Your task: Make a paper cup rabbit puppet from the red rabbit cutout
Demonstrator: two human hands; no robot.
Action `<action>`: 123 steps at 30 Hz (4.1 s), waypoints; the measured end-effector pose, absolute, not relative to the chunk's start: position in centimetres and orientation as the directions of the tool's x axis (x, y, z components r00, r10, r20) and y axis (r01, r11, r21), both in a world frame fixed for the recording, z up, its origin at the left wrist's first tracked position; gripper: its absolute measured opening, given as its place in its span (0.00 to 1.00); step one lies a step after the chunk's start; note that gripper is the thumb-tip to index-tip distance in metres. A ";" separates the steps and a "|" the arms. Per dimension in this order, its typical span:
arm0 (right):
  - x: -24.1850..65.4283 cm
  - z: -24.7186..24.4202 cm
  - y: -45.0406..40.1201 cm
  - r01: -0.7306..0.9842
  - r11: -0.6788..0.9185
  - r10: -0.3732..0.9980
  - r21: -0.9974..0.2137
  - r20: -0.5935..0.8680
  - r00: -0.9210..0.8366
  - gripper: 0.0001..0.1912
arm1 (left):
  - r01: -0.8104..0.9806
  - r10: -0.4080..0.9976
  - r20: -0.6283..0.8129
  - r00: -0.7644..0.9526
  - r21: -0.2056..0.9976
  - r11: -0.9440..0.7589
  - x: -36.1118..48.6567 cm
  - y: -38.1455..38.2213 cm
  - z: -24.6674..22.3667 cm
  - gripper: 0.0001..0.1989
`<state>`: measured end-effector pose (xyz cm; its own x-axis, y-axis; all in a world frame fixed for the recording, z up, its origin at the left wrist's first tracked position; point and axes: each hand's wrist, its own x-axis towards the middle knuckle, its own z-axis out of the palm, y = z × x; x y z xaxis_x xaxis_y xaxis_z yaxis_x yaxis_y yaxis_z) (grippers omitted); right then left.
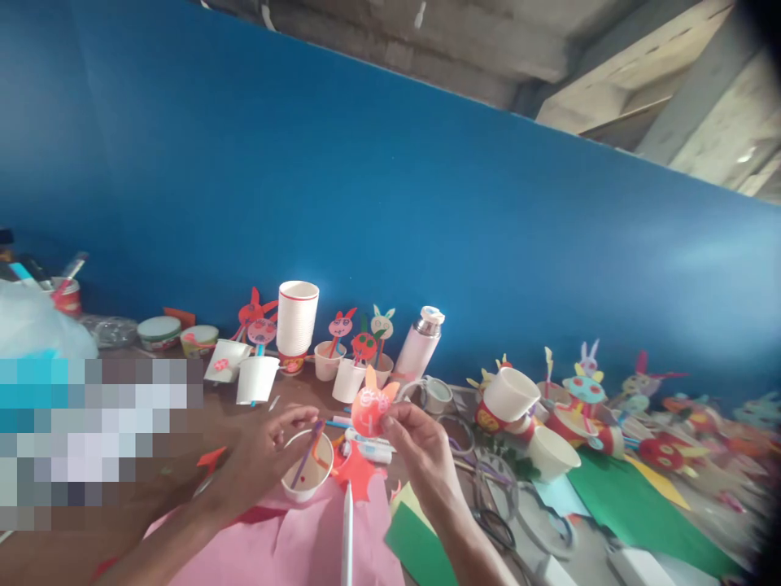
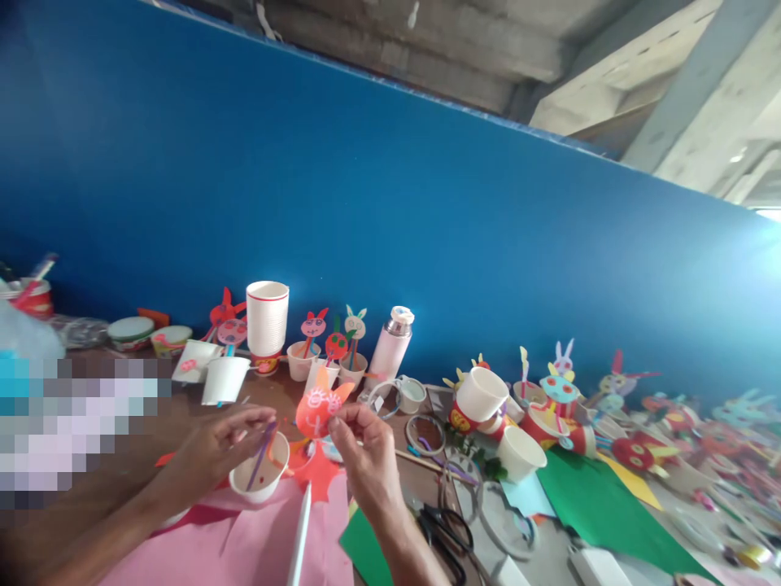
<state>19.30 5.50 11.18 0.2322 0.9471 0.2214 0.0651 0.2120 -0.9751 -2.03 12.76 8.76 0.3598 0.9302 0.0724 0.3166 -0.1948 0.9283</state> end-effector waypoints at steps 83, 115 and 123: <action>14.6 8.3 8.4 0.604 0.238 0.861 -0.760 0.453 0.230 0.07 | 0.058 0.906 -0.118 0.407 0.993 0.103 -0.8 14.1 5.8 0.23; 17.0 7.0 10.4 -0.342 0.072 0.997 -0.937 0.069 0.021 0.16 | -0.034 0.841 -0.175 0.512 0.974 0.223 -1.8 13.9 8.0 0.17; 15.5 9.7 8.6 -0.380 0.083 0.996 -0.921 0.085 0.010 0.16 | -0.177 0.842 -0.214 0.496 0.924 0.339 -3.0 14.0 8.4 0.17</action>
<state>15.46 8.57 9.70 0.0103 0.9963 0.0854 -0.3803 0.0829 -0.9211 -3.01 13.96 8.45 0.4958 0.8418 -0.2135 -0.1772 0.3387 0.9240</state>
